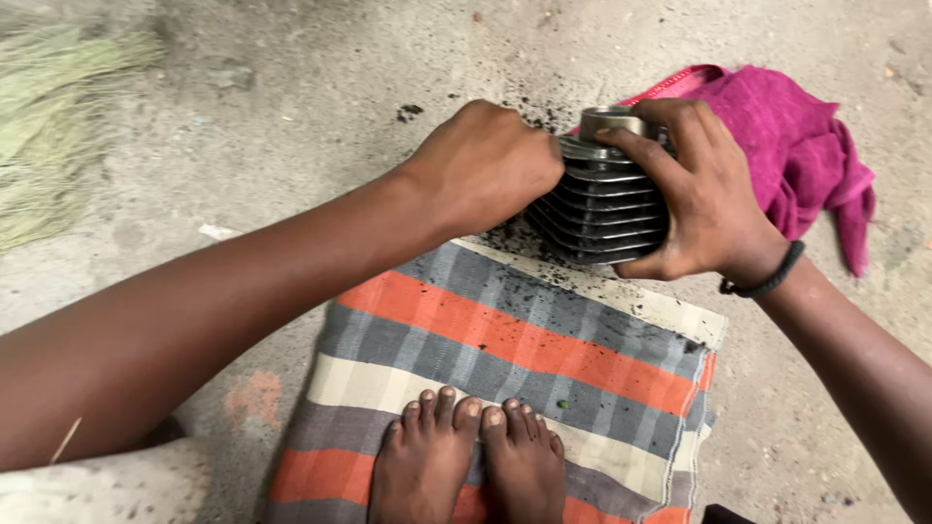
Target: The person scrubs a metal engine cylinder head with a wire brush to remove black carbon deposits. They hold the part with one hand and scrub the fins with the other, occasionally wiping the surface with a pink cloth.
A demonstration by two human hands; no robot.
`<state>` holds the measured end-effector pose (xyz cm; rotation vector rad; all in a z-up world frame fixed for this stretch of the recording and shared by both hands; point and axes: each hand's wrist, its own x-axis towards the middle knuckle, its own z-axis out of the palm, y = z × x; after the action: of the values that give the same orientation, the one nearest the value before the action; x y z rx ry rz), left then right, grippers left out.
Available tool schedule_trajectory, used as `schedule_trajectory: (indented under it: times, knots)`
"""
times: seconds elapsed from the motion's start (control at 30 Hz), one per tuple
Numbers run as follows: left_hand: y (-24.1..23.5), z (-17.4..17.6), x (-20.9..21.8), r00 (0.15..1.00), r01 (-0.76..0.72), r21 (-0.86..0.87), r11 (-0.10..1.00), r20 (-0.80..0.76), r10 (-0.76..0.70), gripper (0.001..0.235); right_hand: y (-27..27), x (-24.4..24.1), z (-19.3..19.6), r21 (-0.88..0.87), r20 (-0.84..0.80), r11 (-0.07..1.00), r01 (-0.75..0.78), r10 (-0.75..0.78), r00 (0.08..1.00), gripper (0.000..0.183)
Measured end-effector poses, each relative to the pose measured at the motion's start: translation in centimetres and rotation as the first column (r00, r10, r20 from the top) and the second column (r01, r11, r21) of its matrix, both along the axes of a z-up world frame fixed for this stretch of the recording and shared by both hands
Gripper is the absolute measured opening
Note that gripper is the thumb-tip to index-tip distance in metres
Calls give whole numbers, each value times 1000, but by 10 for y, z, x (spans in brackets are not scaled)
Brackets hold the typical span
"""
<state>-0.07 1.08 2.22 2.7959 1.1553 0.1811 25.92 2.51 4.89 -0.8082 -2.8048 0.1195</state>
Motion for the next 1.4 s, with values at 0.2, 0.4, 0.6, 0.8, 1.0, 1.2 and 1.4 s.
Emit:
schedule_trajectory:
  times: [0.2,0.4,0.6,0.8,1.0,1.2,1.4]
  knots:
    - [-15,12,21,988,-152,-138,979,2,154,8,2,0,0,-18,10,1000,-1,1,1000,107]
    - [-19,30,22,970,-192,-202,960,107,216,8,0,0,1,-13,4,1000,8,-8,1000,108]
    - [-3,34,26,967,-102,11,995,238,96,6,2,7,-5,-24,-7,1000,6,-6,1000,110]
    - [-4,20,-11,982,-176,-96,980,-82,169,7,9,11,-13,-27,18,1000,1,-1,1000,121]
    - [-3,22,11,990,-138,-24,990,-12,138,7,1,3,-3,6,-24,1000,-7,7,1000,104]
    - [-4,28,26,972,-227,-196,954,-109,209,5,0,0,0,29,-27,1000,-13,13,1000,104]
    - [-5,38,27,969,-245,-219,945,-49,240,7,-1,1,-3,40,-27,999,-5,6,1000,103]
